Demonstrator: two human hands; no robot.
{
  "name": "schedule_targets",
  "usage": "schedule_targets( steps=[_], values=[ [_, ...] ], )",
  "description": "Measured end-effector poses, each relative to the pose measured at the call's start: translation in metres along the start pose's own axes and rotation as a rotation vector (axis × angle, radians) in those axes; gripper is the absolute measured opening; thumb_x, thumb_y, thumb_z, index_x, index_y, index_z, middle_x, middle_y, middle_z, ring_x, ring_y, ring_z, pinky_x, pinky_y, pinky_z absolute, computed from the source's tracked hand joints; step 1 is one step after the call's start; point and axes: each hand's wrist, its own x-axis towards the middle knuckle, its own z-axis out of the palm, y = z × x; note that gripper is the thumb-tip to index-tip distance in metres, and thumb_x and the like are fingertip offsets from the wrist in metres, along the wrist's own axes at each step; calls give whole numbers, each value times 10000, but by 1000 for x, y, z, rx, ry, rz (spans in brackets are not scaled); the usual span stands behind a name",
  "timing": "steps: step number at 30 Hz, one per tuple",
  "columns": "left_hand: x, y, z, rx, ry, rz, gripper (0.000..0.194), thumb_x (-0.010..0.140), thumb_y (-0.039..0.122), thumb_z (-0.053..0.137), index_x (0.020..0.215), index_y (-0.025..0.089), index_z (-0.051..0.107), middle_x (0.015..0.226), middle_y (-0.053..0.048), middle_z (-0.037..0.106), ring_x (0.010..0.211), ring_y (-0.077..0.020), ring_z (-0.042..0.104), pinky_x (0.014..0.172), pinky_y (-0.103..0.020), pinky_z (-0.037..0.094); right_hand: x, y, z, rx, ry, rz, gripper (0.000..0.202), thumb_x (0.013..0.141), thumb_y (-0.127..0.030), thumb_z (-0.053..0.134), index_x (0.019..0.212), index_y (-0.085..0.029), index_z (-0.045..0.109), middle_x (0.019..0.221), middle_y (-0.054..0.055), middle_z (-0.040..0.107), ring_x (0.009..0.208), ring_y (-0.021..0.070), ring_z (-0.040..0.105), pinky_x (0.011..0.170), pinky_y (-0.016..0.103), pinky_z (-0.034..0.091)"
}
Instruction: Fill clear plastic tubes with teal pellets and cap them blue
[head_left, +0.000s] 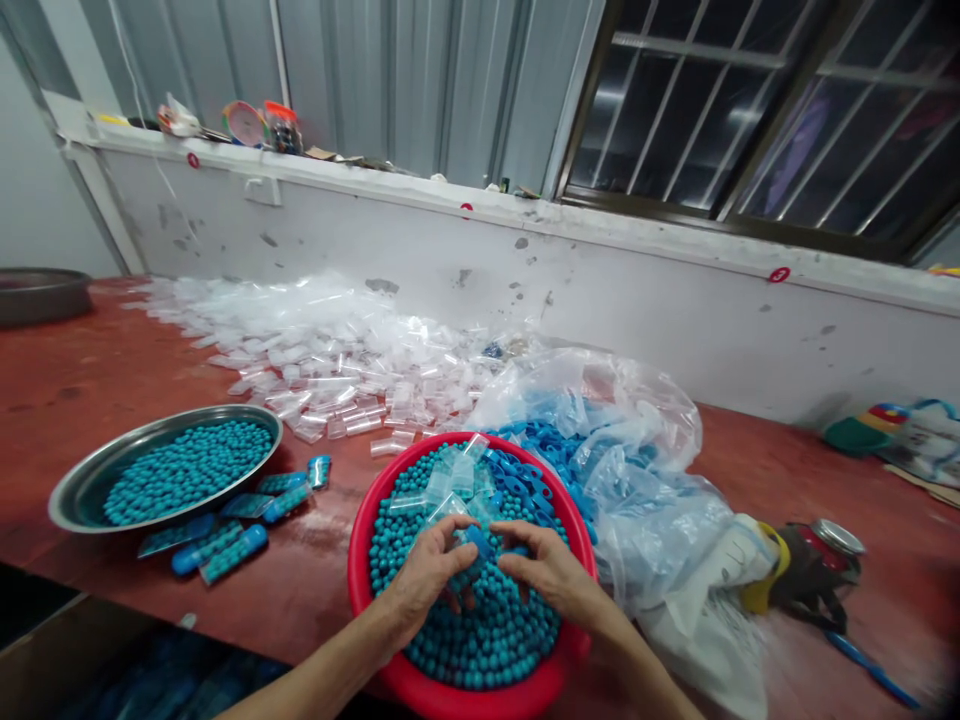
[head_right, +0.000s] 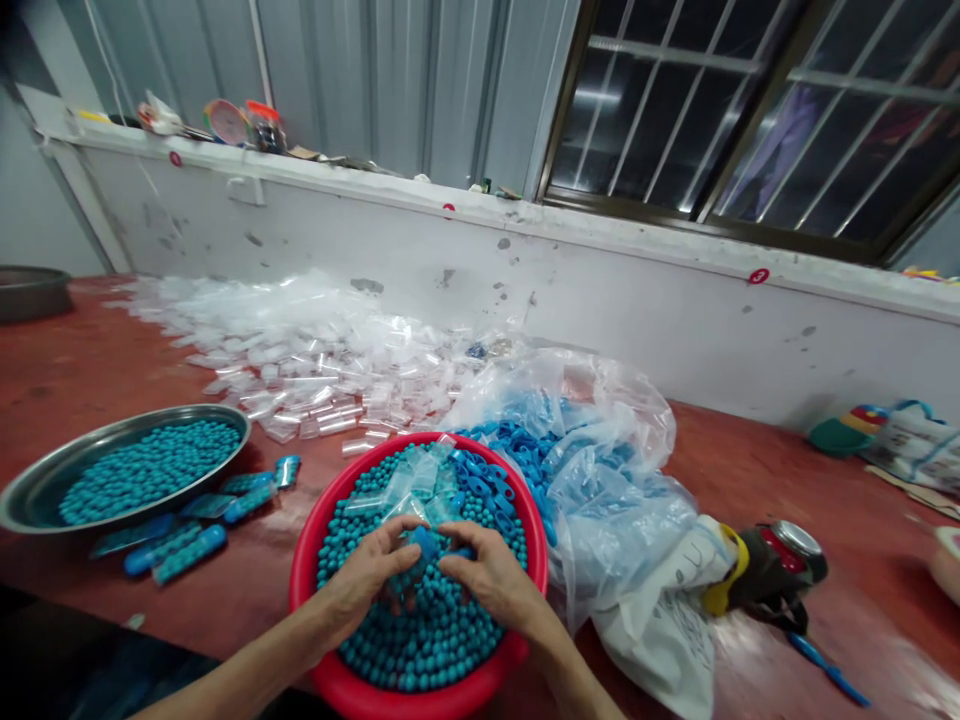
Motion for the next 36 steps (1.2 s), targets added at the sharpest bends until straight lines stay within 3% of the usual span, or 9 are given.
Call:
schedule_targets(
  steps=[4, 9, 12, 14, 18, 24, 27, 32, 36],
  values=[
    [0, 1, 5, 49, -62, -1, 381, 687, 384, 547, 989, 188, 426, 583, 59, 516, 357, -80, 481, 312, -155, 311, 3, 1, -4, 198, 80, 118, 340, 663, -274, 604, 986, -171, 577, 612, -37, 543, 494, 122, 531, 469, 248, 471],
    [-1, -6, 15, 154, 79, 24, 328, 713, 374, 493, 972, 182, 435, 612, 54, 494, 380, -78, 439, 338, -187, 331, -9, -15, 11, -177, 48, -86, 321, 814, -278, 433, 1092, -179, 561, 1008, 68, 606, 957, 212, 553, 843, 343, 436],
    [-3, -6, 17, 188, 192, 85, 349, 714, 338, 506, 1016, 177, 441, 672, 30, 532, 533, -112, 505, 482, -219, 404, -16, -19, 20, -354, 3, -74, 570, 767, -327, 524, 1285, -145, 368, 1274, 119, 444, 1191, 253, 376, 986, 389, 302],
    [-4, -3, 16, 171, 200, 124, 391, 694, 314, 538, 1047, 168, 454, 737, 2, 573, 709, -154, 543, 645, -254, 427, -19, -18, 27, -395, -23, -36, 812, 683, -346, 619, 1352, -126, 215, 1358, 148, 318, 1237, 273, 304, 991, 396, 297],
    [-5, 2, 16, 114, 116, 159, 399, 647, 298, 581, 1015, 154, 521, 822, -21, 598, 870, -198, 518, 784, -287, 388, -20, -12, 43, -472, 58, -34, 852, 646, -345, 632, 1343, -98, 209, 1261, 192, 405, 1109, 302, 459, 875, 412, 416],
    [-10, 5, 24, 72, 132, 135, 288, 663, 312, 595, 912, 171, 558, 691, 31, 543, 672, -127, 487, 642, -227, 372, -21, -13, 58, -664, 281, -147, 683, 601, -262, 595, 1214, -60, 369, 1035, 206, 523, 849, 325, 581, 672, 438, 489],
    [-12, 6, 25, 62, 140, 122, 261, 661, 314, 609, 874, 173, 560, 686, 32, 541, 671, -121, 485, 637, -216, 368, -21, -13, 59, -678, 283, -163, 654, 569, -231, 586, 1168, -50, 395, 930, 168, 540, 744, 302, 594, 587, 411, 496],
    [-13, 1, 23, 138, 149, 135, 204, 669, 269, 580, 845, 169, 546, 658, 32, 528, 646, -120, 474, 620, -221, 367, -22, -11, 66, -584, 272, -152, 647, 572, -226, 593, 1162, -62, 385, 956, 152, 527, 785, 279, 593, 645, 394, 493],
    [-18, 2, 11, 245, 139, 202, 207, 697, 269, 548, 883, 178, 547, 729, 22, 557, 687, -129, 498, 658, -229, 389, -23, -16, 63, -553, 129, -137, 770, 629, -297, 632, 1283, -98, 276, 1089, 159, 503, 877, 276, 581, 710, 385, 481]
  ],
)
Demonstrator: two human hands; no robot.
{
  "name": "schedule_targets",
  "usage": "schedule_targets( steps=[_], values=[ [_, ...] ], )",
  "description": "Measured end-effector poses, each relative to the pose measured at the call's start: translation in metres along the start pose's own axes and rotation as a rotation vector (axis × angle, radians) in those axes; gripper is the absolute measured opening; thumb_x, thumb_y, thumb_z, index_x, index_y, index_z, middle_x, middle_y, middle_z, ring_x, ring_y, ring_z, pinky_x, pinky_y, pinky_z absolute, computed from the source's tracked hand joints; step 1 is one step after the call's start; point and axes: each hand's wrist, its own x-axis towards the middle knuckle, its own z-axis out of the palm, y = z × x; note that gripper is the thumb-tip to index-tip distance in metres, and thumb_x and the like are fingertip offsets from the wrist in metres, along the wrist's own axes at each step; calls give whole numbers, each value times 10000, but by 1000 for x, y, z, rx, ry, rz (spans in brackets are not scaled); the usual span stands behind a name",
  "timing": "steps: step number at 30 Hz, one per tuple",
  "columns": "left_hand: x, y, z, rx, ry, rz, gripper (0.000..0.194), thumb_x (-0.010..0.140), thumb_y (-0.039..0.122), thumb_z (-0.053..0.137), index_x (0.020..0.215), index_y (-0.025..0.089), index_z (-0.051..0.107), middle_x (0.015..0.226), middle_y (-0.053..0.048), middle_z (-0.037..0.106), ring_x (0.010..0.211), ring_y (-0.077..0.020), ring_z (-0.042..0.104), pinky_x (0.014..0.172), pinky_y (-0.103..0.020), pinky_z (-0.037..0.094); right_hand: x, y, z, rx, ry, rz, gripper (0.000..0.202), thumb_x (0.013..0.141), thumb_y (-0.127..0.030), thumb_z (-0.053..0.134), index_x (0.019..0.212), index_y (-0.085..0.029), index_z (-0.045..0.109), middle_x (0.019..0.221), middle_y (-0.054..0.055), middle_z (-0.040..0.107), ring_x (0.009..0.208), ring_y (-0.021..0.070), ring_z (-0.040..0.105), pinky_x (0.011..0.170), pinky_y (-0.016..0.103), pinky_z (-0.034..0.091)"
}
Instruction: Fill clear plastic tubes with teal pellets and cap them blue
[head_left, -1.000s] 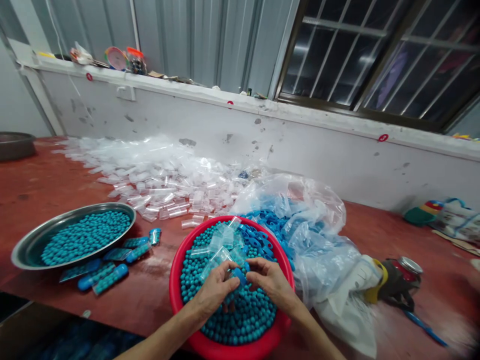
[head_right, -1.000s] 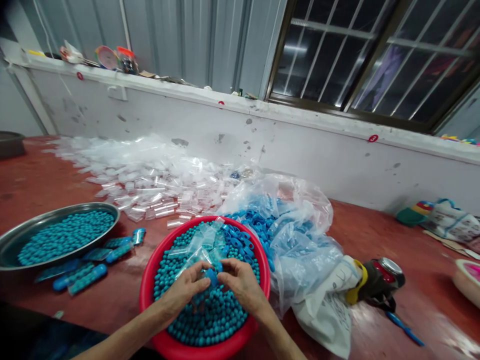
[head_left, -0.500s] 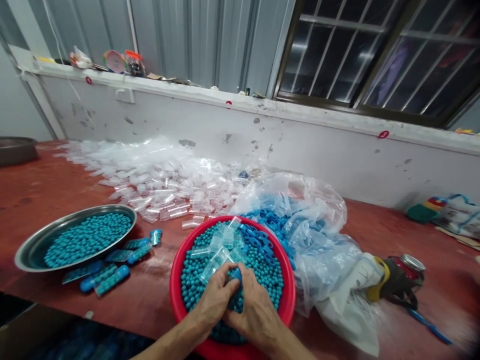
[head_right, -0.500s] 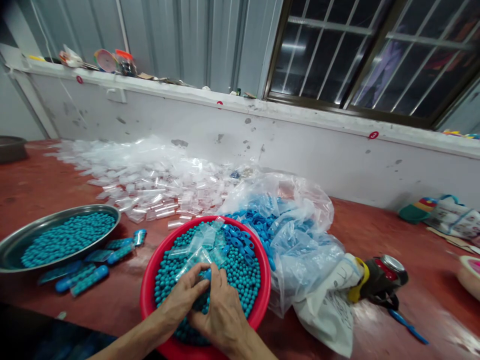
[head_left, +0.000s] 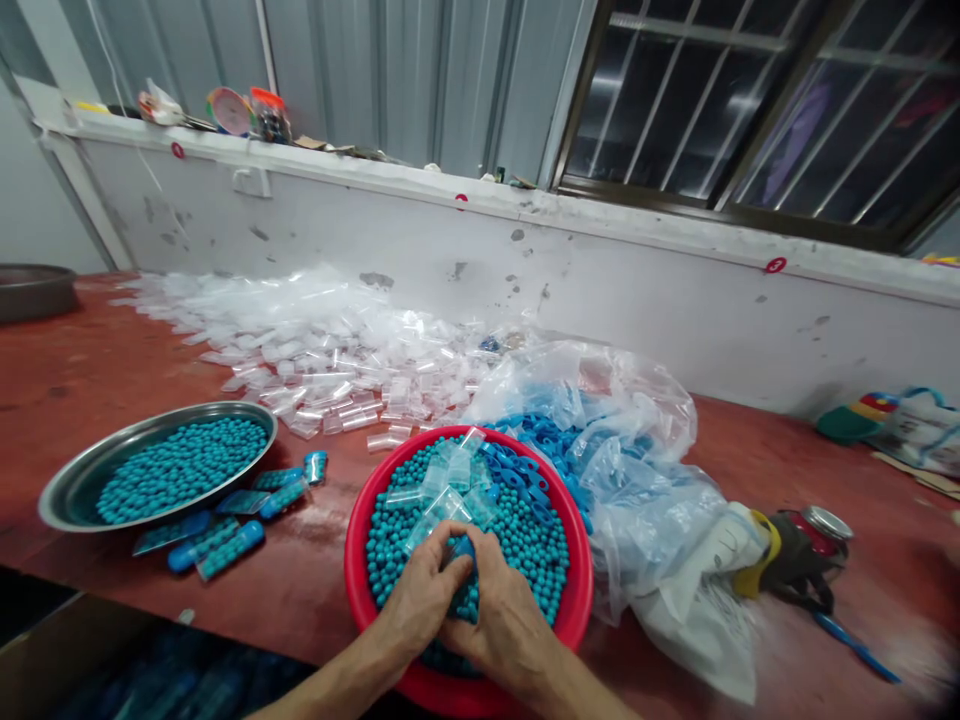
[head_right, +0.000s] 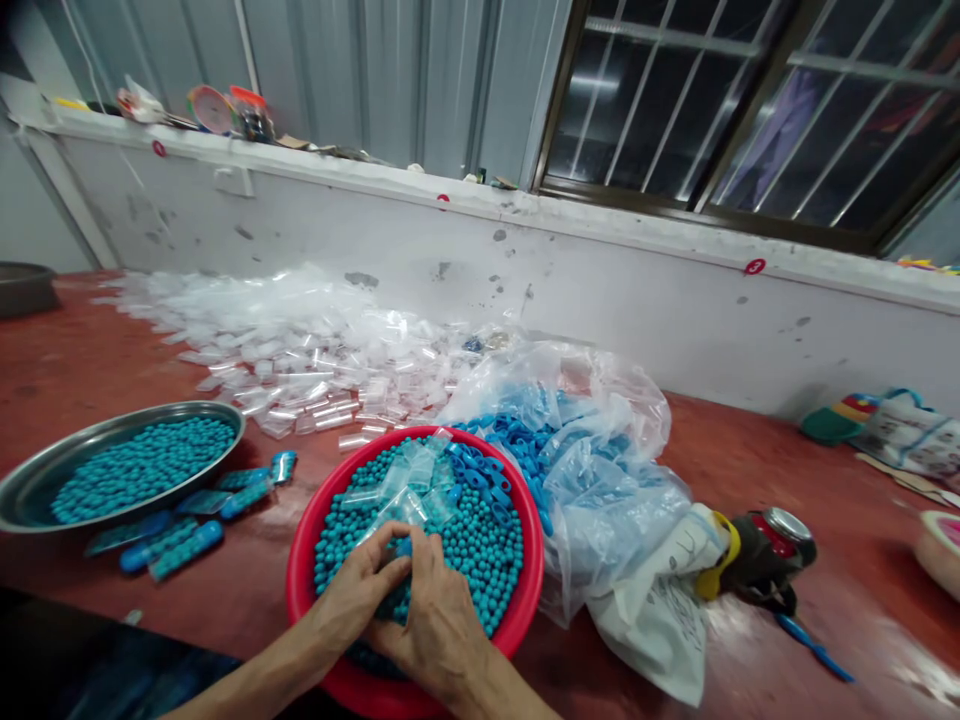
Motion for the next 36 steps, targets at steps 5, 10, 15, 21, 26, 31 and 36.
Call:
schedule_targets(
  steps=[5, 10, 15, 21, 26, 31, 36],
  values=[
    [-6, 8, -62, 313, 113, -71, 374, 771, 372, 434, 1103, 205, 472, 720, 13, 569, 567, -141, 515, 531, -247, 414, 17, 16, -23, -121, -39, 33, 605, 775, -364, 539, 1302, -173, 311, 1167, 131, 497, 1000, 263, 537, 807, 356, 436],
    [-7, 8, -108, 957, 549, 183, 411, 799, 348, 382, 1165, 183, 470, 1082, -91, 573, 1033, -265, 489, 891, -402, 364, 49, 37, -27, -372, -10, 183, 428, 830, -321, 479, 1225, -168, 415, 1035, 122, 573, 943, 249, 567, 754, 332, 438],
    [-3, 5, -58, 1126, 308, 272, 365, 842, 268, 312, 1140, 219, 518, 995, -79, 607, 920, -224, 545, 821, -344, 418, 64, 42, -18, -380, -81, 134, 316, 803, -250, 508, 1114, -197, 479, 1024, 84, 566, 899, 220, 577, 716, 304, 442],
    [11, -6, 0, 1142, -18, 143, 508, 773, 153, 393, 1274, 232, 364, 1272, -80, 447, 1106, -249, 444, 881, -359, 378, 38, 50, -17, -89, -42, -25, 201, 746, -84, 476, 917, -174, 531, 897, 36, 566, 855, 164, 537, 770, 266, 413],
    [18, -23, 4, 1061, -239, 63, 356, 764, 110, 324, 1041, 157, 541, 1013, -139, 593, 978, -280, 508, 849, -435, 354, 14, 50, -30, -56, -107, -101, 191, 771, -81, 450, 900, -180, 552, 881, 30, 589, 851, 147, 547, 764, 237, 413],
    [24, -16, 8, 948, -251, -54, 193, 647, 111, 470, 808, 155, 567, 796, -137, 611, 836, -316, 550, 772, -467, 364, 24, 67, -61, -535, 6, 225, 207, 842, -185, 394, 977, -174, 550, 911, 101, 597, 819, 219, 586, 668, 301, 439],
    [51, -12, 37, 710, -212, -171, 181, 513, 28, 535, 602, 182, 504, 697, -89, 581, 885, -335, 531, 818, -469, 337, 34, 84, -46, -586, -34, 283, 253, 823, -83, 343, 907, -171, 565, 865, 107, 625, 743, 201, 611, 629, 282, 436]
  ],
)
